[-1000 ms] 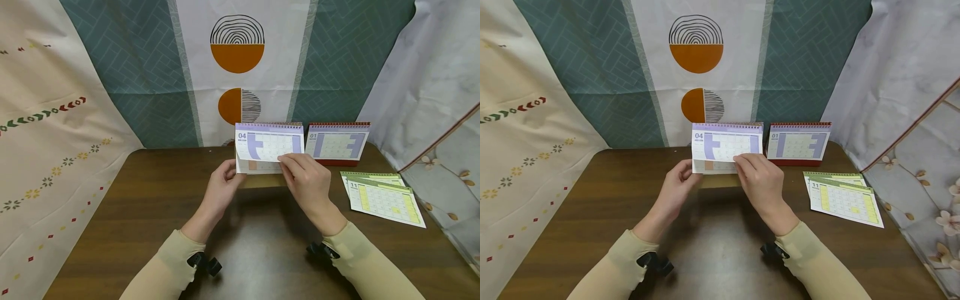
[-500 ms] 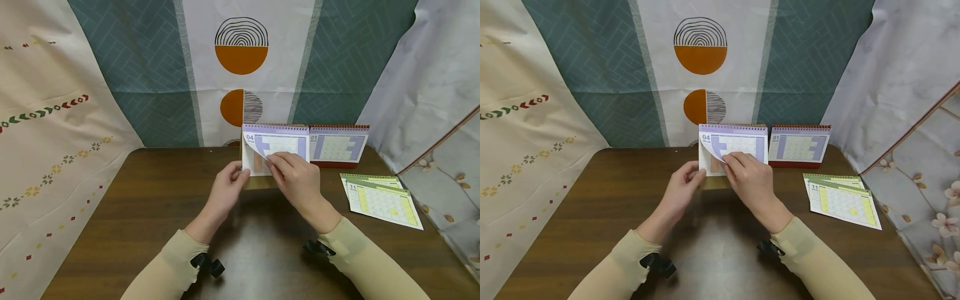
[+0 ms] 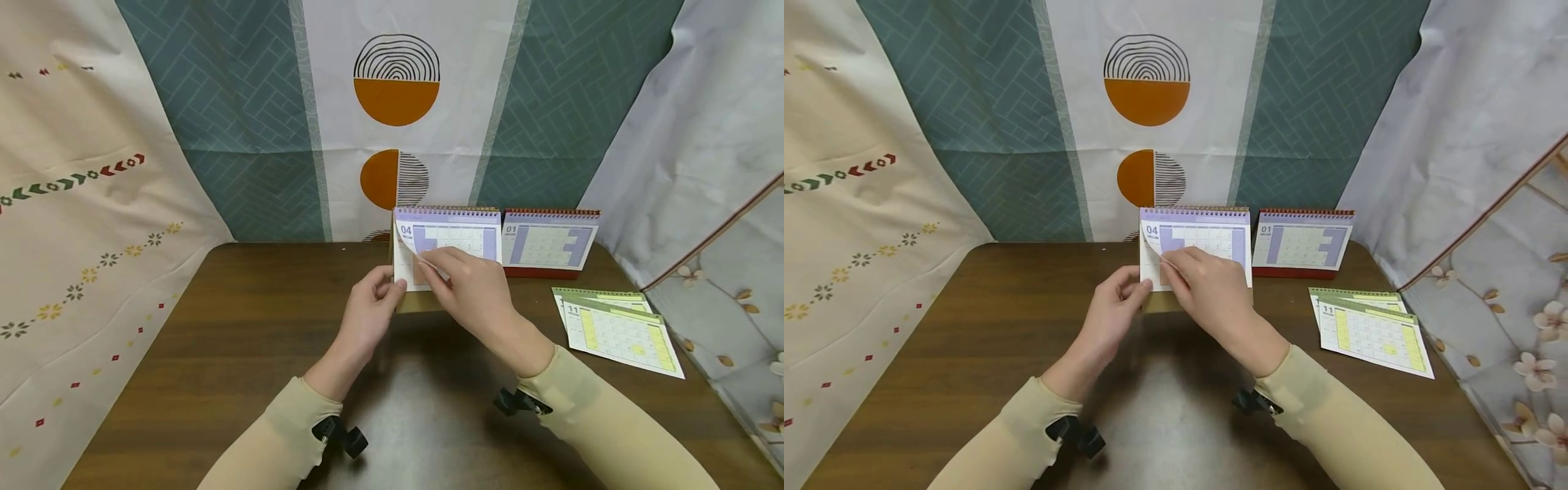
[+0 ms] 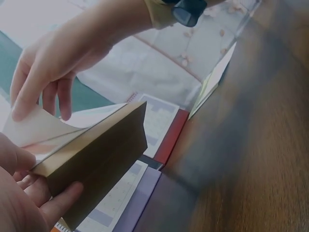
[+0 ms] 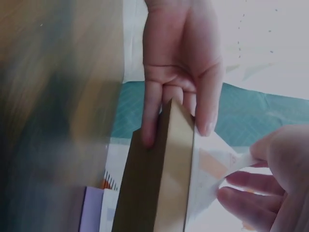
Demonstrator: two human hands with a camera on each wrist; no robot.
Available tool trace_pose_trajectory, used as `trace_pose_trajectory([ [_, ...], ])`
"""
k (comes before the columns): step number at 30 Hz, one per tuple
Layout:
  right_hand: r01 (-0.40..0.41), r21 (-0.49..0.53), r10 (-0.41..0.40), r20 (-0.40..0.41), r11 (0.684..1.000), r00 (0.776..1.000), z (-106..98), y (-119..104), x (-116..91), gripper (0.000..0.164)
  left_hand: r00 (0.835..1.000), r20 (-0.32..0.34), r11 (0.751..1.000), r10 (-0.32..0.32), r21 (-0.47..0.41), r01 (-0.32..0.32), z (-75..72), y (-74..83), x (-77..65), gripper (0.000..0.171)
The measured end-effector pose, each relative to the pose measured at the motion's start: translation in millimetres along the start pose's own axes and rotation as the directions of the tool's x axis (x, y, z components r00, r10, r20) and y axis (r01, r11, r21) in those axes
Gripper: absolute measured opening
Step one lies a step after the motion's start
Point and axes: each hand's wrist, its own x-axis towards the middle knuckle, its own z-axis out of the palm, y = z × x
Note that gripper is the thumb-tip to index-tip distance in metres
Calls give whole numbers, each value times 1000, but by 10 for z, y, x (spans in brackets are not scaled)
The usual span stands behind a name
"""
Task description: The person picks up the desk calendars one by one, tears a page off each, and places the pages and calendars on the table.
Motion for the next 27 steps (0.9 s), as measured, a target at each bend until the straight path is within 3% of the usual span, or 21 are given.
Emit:
trace_pose_trajectory([
  [5,-91,58,89,39,994,995,-77,-62,43,21,1000,-8,1000,8,-17,-8,12,32,-24,19],
  [10,-162,102,161,19,981,987,-118,-77,84,19,1000,-21,999,24,-29,-25,14,51,-15,19],
  [17,-156,109,159,-19,982,987,-171,-22,130,16,999,-39,999,12,-35,-13,1,50,-9,20],
  [27,-212,83,209,43,974,977,-416,137,385,14,997,-64,997,33,-62,-37,-46,57,-9,19],
])
